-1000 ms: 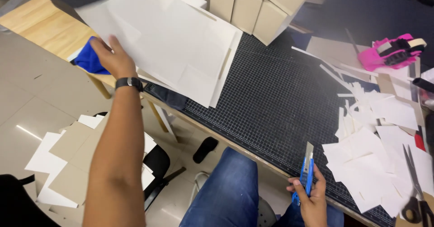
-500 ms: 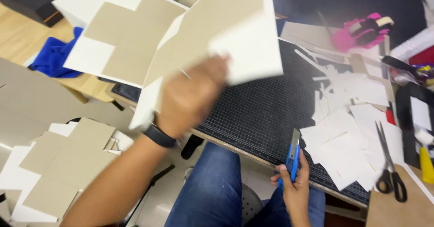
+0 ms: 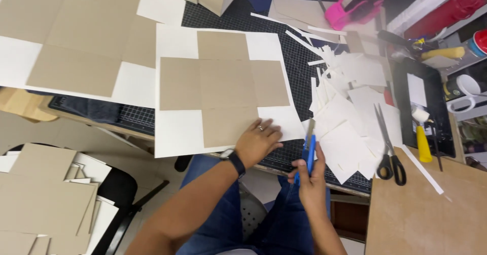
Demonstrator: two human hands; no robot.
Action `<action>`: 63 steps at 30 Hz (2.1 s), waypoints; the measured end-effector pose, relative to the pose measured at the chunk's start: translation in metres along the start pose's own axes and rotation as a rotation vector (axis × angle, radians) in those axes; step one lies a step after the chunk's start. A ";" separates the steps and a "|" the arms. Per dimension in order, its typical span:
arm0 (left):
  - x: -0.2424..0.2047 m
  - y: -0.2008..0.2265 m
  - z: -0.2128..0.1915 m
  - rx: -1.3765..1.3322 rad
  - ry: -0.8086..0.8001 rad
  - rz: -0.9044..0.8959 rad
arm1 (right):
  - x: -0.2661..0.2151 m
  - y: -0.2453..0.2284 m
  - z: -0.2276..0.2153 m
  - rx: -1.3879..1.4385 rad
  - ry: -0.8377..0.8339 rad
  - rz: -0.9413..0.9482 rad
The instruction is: Cutting cross-shaped templates from cardboard sheets using a utility knife and scissors
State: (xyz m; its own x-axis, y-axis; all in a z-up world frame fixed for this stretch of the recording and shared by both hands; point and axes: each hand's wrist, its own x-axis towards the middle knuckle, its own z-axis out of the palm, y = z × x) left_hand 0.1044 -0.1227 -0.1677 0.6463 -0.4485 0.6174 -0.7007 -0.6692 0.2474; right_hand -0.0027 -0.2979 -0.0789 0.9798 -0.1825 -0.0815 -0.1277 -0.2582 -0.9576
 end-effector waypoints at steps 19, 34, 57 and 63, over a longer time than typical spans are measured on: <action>-0.012 -0.039 -0.013 0.224 -0.067 -0.436 | 0.032 -0.067 0.068 -0.756 -0.310 -0.064; -0.008 -0.035 -0.023 0.226 -0.113 -0.452 | 0.043 -0.073 0.071 -0.757 -0.406 -0.039; -0.006 -0.033 -0.026 0.203 -0.203 -0.484 | 0.011 -0.074 0.045 -0.736 -0.562 0.001; -0.005 -0.032 -0.027 0.233 -0.213 -0.495 | -0.001 -0.073 0.036 -0.762 -0.569 0.016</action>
State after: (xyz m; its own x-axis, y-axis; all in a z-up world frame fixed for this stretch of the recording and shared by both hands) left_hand 0.1153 -0.0835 -0.1586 0.9430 -0.1424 0.3007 -0.2306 -0.9312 0.2823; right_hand 0.0112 -0.2445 -0.0185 0.8794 0.2458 -0.4077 -0.0110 -0.8457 -0.5336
